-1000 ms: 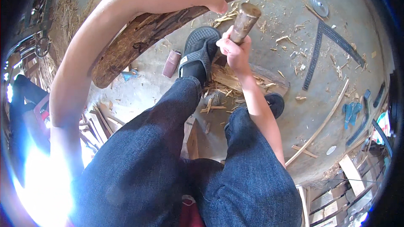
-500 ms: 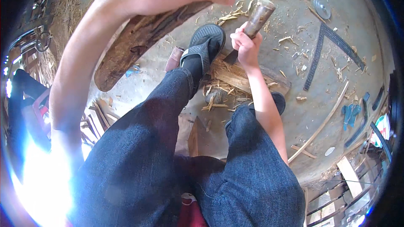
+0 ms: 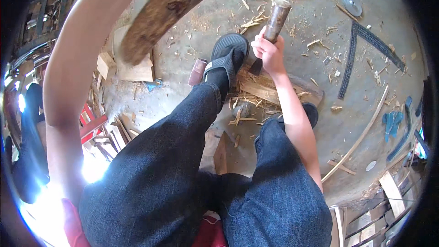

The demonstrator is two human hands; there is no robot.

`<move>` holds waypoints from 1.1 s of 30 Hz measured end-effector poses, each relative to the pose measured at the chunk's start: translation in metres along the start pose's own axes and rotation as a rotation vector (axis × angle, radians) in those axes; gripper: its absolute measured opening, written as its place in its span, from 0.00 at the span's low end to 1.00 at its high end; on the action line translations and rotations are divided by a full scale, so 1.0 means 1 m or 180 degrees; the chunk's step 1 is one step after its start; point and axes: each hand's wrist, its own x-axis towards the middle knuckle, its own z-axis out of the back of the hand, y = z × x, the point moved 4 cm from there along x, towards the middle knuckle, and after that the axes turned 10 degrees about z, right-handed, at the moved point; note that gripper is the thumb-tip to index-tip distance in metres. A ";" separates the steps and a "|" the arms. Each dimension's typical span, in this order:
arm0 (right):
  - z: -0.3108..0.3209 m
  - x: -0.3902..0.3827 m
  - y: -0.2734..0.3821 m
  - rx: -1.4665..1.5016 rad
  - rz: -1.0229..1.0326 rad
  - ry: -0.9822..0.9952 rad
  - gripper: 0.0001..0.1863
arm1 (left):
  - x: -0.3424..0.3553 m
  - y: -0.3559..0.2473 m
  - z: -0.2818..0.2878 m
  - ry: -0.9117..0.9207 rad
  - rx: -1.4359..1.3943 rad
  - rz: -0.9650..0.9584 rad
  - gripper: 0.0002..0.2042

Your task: Carving a piece of wood using a chisel and hammer, then sanding the surface with a sanding block.

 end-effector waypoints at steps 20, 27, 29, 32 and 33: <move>0.010 0.015 -0.018 0.0593 -0.0485 0.0159 0.08 | 0.030 0.046 0.004 0.0138 0.0849 0.1247 0.40; 0.000 0.010 -0.024 0.0518 -0.0558 0.0323 0.08 | 0.029 0.056 0.007 -0.0038 0.0830 0.0631 0.40; 0.019 -0.001 -0.020 0.0457 -0.0513 0.0167 0.09 | 0.035 0.059 0.009 -0.0084 0.0824 0.0445 0.41; 0.026 0.003 -0.018 0.0612 -0.0633 -0.0030 0.10 | 0.040 0.068 0.011 -0.0132 0.0815 0.0218 0.41; 0.020 0.009 -0.018 0.0704 -0.0615 0.0075 0.10 | 0.038 0.067 0.012 -0.0159 0.0820 0.0141 0.41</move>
